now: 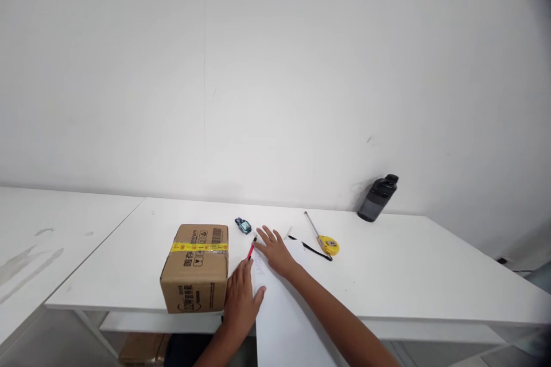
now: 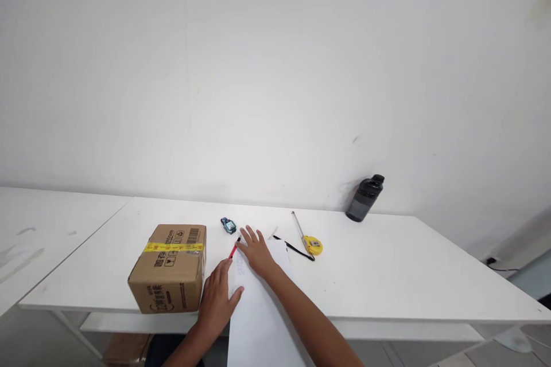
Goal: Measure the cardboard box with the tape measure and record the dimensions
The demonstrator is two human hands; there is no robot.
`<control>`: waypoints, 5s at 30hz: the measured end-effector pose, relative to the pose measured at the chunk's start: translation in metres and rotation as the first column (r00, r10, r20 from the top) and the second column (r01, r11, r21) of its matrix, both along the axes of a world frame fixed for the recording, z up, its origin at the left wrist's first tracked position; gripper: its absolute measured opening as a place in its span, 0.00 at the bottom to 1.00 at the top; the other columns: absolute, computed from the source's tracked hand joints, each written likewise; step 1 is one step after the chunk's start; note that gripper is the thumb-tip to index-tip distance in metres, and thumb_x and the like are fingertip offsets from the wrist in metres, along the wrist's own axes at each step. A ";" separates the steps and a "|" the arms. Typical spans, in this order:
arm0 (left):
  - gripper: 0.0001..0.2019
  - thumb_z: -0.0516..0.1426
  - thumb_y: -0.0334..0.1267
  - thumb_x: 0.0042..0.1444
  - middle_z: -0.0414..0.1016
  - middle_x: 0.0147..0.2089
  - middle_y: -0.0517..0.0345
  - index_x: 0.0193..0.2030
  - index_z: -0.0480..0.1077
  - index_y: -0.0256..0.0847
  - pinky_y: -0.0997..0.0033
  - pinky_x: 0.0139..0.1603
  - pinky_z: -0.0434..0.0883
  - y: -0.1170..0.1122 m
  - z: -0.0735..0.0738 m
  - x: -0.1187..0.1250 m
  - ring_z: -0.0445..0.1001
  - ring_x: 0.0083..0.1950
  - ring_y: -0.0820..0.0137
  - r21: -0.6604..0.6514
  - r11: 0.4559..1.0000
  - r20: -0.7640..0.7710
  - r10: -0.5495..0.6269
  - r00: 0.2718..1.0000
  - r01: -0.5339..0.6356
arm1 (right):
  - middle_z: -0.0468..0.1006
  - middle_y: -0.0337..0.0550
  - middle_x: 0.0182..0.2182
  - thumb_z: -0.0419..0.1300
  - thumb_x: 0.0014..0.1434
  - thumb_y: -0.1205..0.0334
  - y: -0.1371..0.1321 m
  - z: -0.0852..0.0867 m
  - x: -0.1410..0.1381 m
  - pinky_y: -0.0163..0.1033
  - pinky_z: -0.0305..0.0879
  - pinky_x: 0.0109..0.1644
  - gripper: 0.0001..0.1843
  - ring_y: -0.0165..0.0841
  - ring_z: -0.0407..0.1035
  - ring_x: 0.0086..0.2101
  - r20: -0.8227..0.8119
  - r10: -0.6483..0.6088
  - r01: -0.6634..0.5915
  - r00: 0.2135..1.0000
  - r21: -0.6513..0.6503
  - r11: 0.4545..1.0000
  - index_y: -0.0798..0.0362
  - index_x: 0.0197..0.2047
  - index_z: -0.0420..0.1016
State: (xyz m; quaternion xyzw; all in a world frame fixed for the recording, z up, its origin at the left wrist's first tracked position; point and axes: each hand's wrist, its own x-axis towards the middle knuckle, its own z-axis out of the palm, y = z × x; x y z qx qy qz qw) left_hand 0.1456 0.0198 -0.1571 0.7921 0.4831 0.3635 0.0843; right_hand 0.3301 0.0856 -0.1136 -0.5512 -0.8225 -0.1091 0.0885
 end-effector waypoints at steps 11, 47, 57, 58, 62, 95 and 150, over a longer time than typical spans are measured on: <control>0.28 0.54 0.39 0.58 0.66 0.64 0.46 0.65 0.57 0.40 0.52 0.63 0.63 -0.001 0.003 -0.001 0.64 0.66 0.58 0.003 1.000 -0.007 -0.001 1.000 0.001 | 0.64 0.49 0.65 0.51 0.59 0.78 -0.018 -0.008 -0.001 0.58 0.46 0.67 0.27 0.45 0.52 0.66 -0.037 -0.038 0.039 0.999 0.032 0.999 0.47 0.57 0.72; 0.24 0.50 0.40 0.65 0.64 0.67 0.59 0.67 0.59 0.52 0.52 0.69 0.55 -0.049 0.001 -0.050 0.61 0.68 0.60 0.019 0.942 -0.283 -0.316 0.906 0.334 | 0.60 0.34 0.21 0.45 0.67 0.47 -0.078 0.000 0.009 0.37 0.55 0.31 0.23 0.31 0.56 0.24 -0.806 -0.215 0.367 0.551 0.002 0.930 0.48 0.23 0.55; 0.19 0.53 0.41 0.63 0.71 0.62 0.53 0.60 0.68 0.46 0.66 0.57 0.70 -0.064 0.022 -0.064 0.72 0.58 0.65 0.343 0.876 -0.214 -0.278 0.936 0.338 | 0.74 0.51 0.51 0.53 0.64 0.50 -0.046 0.018 0.023 0.47 0.60 0.53 0.18 0.45 0.67 0.50 -0.267 -0.293 0.275 0.918 -0.102 0.956 0.49 0.51 0.73; 0.19 0.55 0.42 0.62 0.73 0.60 0.53 0.59 0.69 0.47 0.69 0.55 0.71 -0.070 0.029 -0.078 0.74 0.56 0.67 0.419 0.838 -0.208 -0.284 0.936 0.348 | 0.73 0.51 0.53 0.50 0.66 0.52 -0.046 0.018 0.033 0.50 0.57 0.56 0.17 0.45 0.65 0.54 -0.291 -0.329 0.324 0.898 -0.067 0.944 0.49 0.49 0.74; 0.17 0.58 0.41 0.59 0.73 0.56 0.52 0.56 0.70 0.49 0.63 0.55 0.71 -0.090 0.051 -0.140 0.72 0.56 0.61 0.565 0.825 0.040 0.004 0.999 -0.026 | 0.64 0.69 0.59 0.46 0.63 0.45 -0.042 -0.003 0.107 0.68 0.48 0.58 0.29 0.60 0.52 0.62 -0.521 -0.773 0.891 0.361 -0.051 0.451 0.59 0.55 0.70; 0.36 0.59 0.57 0.52 0.63 0.64 0.45 0.65 0.57 0.47 0.57 0.48 0.74 -0.040 0.057 -0.146 0.65 0.62 0.51 -0.445 0.889 0.597 0.383 0.705 -0.107 | 0.69 0.55 0.55 0.55 0.63 0.64 -0.077 0.126 -0.060 0.39 0.73 0.33 0.18 0.41 0.72 0.47 -0.257 0.228 -0.059 0.939 0.532 0.845 0.51 0.57 0.63; 0.30 0.51 0.61 0.57 0.75 0.55 0.47 0.52 0.71 0.38 0.56 0.55 0.69 0.052 0.114 -0.221 0.71 0.56 0.57 -0.368 0.916 0.632 0.373 0.680 -0.161 | 0.60 0.59 0.61 0.51 0.55 0.78 -0.015 0.110 -0.141 0.50 0.72 0.51 0.35 0.42 0.66 0.55 -0.502 0.445 -0.369 0.741 0.248 0.895 0.53 0.65 0.53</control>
